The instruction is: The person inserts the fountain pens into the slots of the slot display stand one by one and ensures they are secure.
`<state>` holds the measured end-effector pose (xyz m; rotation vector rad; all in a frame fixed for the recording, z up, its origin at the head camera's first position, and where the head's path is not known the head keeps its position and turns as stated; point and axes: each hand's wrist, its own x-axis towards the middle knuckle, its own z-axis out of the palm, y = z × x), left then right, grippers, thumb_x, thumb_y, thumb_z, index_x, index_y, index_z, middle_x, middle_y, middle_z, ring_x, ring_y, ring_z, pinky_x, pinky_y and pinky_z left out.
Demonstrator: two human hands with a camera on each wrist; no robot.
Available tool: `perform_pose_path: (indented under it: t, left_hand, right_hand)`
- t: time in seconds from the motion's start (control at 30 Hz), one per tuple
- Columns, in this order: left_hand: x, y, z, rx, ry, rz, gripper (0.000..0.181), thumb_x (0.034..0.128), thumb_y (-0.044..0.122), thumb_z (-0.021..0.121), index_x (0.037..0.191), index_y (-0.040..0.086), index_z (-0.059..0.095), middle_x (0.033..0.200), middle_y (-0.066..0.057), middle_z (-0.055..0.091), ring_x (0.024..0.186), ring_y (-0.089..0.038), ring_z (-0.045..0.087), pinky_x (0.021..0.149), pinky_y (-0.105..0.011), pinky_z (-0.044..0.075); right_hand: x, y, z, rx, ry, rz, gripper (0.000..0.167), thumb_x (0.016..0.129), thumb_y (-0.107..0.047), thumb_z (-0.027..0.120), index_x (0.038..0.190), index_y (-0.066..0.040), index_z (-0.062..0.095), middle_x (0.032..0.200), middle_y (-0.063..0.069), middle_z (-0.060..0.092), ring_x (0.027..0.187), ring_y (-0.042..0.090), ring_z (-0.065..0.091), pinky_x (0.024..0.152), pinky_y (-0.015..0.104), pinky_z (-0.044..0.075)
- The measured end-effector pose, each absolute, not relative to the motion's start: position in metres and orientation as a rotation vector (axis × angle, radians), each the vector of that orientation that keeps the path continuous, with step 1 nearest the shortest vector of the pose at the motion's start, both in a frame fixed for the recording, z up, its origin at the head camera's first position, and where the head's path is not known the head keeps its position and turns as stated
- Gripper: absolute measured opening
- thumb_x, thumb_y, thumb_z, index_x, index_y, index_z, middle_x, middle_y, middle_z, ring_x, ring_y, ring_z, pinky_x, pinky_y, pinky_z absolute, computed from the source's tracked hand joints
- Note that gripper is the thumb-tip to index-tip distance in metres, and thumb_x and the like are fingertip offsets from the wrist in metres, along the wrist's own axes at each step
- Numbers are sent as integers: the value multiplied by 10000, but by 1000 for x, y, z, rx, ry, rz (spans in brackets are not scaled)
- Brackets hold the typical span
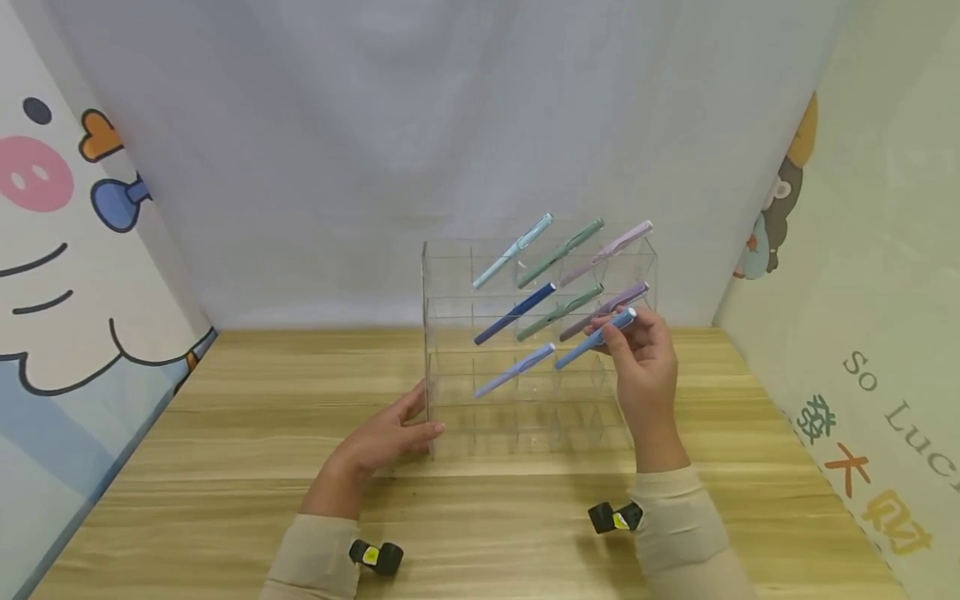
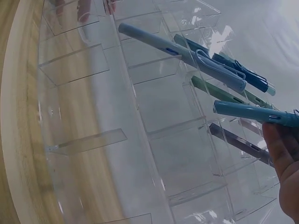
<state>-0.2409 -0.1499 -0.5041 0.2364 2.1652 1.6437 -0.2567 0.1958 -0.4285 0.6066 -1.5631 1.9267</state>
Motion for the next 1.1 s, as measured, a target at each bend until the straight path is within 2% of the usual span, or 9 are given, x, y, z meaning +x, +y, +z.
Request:
perform_pose_path:
  t: [0.33, 0.43, 0.57, 0.67, 0.83, 0.93, 1.1]
  left_hand:
    - [-242, -151, -505, 211, 2163, 1640, 951, 868, 445, 728, 1584, 324, 114, 1638, -96, 173, 1193, -336, 611, 1121, -504, 367]
    - [-242, -150, -505, 212, 2160, 1641, 952, 866, 447, 728, 1584, 325, 115, 1639, -95, 173, 1207, -333, 602, 1112, -498, 381]
    - [-241, -150, -505, 213, 2158, 1640, 954, 868, 448, 726, 1584, 326, 109, 1639, -90, 174, 1206, -336, 603, 1112, -500, 382]
    - [-241, -150, -505, 216, 2157, 1642, 955, 871, 447, 723, 1585, 319, 103, 1639, -92, 173, 1201, -342, 606, 1113, -503, 378]
    - [-241, -149, -505, 223, 2151, 1649, 951, 875, 437, 722, 1586, 314, 102, 1640, -89, 168, 1217, -345, 593, 1105, -494, 393]
    - [-241, -149, -504, 229, 2149, 1650, 946, 880, 429, 720, 1586, 314, 101, 1641, -88, 164, 1227, -345, 586, 1101, -488, 398]
    - [-241, -149, -505, 231, 2146, 1652, 939, 882, 429, 718, 1585, 320, 105, 1642, -90, 158, 1235, -339, 580, 1104, -489, 394]
  right_hand:
    - [-259, 196, -436, 621, -1618, 1913, 317, 974, 4, 561, 1205, 174, 426, 1053, 204, 654, 939, 269, 700, 804, 316, 589]
    - [-259, 196, -438, 614, -1647, 1904, 306, 977, -17, 566, 1196, 155, 440, 1049, 211, 651, 934, 233, 704, 800, 317, 590]
    - [-260, 196, -441, 620, -1675, 1891, 295, 982, -20, 560, 1212, 122, 443, 1046, 137, 669, 928, 164, 704, 797, 308, 590]
    - [-261, 196, -443, 624, -1690, 1882, 332, 981, -20, 560, 1253, 107, 420, 1042, 89, 679, 924, 161, 705, 797, 315, 590]
    - [-262, 195, -446, 617, -1715, 1849, 444, 977, -26, 565, 1343, 103, 349, 1032, 243, 653, 903, 224, 714, 785, 374, 590]
    - [-262, 195, -448, 622, -1737, 1805, 440, 977, -15, 561, 1341, 109, 347, 1028, 331, 617, 882, 225, 717, 770, 386, 591]
    - [-263, 196, -450, 634, -1780, 1753, 389, 981, 8, 543, 1313, 110, 369, 1041, 277, 642, 885, 158, 722, 763, 348, 596]
